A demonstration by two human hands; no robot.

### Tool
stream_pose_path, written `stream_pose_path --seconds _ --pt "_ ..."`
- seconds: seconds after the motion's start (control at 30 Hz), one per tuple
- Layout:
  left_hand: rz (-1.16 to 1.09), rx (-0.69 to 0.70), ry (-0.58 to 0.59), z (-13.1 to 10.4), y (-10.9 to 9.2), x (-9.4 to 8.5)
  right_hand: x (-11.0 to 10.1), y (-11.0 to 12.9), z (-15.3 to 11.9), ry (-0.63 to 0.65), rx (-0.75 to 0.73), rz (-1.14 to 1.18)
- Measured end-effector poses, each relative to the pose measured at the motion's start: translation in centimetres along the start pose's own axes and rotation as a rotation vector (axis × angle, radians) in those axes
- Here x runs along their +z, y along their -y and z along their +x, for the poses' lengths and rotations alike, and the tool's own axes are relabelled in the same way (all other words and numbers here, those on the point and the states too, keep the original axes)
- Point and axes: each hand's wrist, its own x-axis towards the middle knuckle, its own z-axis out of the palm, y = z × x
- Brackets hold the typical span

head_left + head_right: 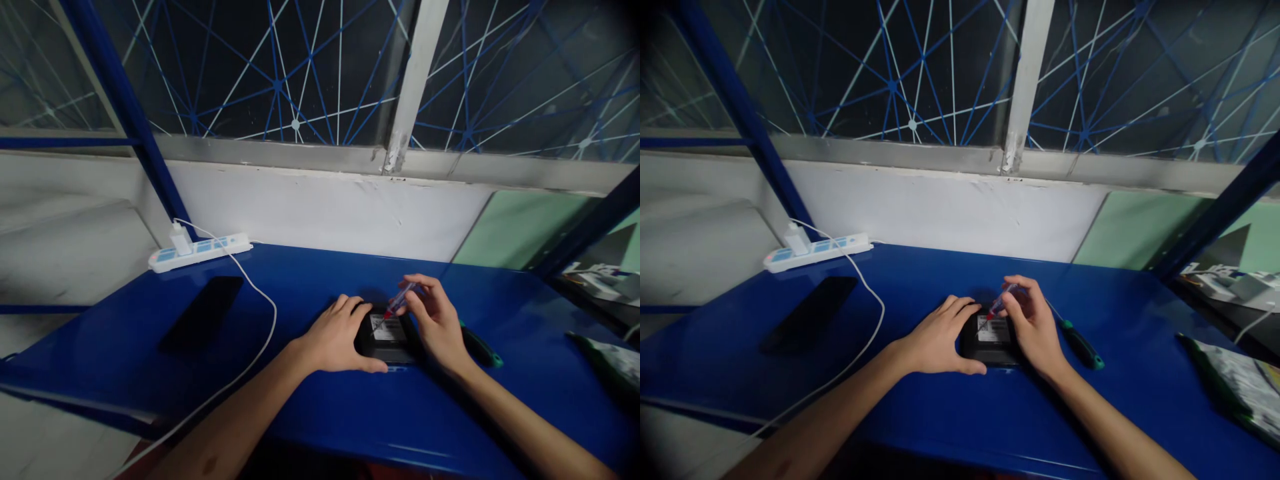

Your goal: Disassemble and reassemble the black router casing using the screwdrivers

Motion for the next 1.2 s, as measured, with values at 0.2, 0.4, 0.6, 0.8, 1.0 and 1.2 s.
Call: stream_pose_path --seconds 0.2,0.4,0.6,0.8,1.0,1.2 --pt "-0.001 -0.015 0.009 -0.01 -0.05 -0.12 -0.03 0.13 0.1 -0.064 -0.015 -0.028" --pt "-0.011 -0.013 0.007 -0.12 -0.08 -0.12 -0.01 0.24 -0.06 0.008 0.016 -0.027" --pt "-0.021 -0.017 0.014 -0.14 -0.09 -0.15 0.05 0.31 0.05 -0.045 -0.007 -0.046" --pt "-0.021 -0.014 0.013 -0.19 0.08 -0.06 -0.13 0.79 -0.17 0.031 0.046 -0.026" --pt "-0.011 -0.016 0.006 -0.04 0.0 -0.09 0.06 0.65 -0.07 -0.012 0.017 -0.075" --pt "-0.028 -0.012 0.008 -0.13 0.09 -0.1 -0.05 0.63 0.0 -0.034 0.005 -0.084"
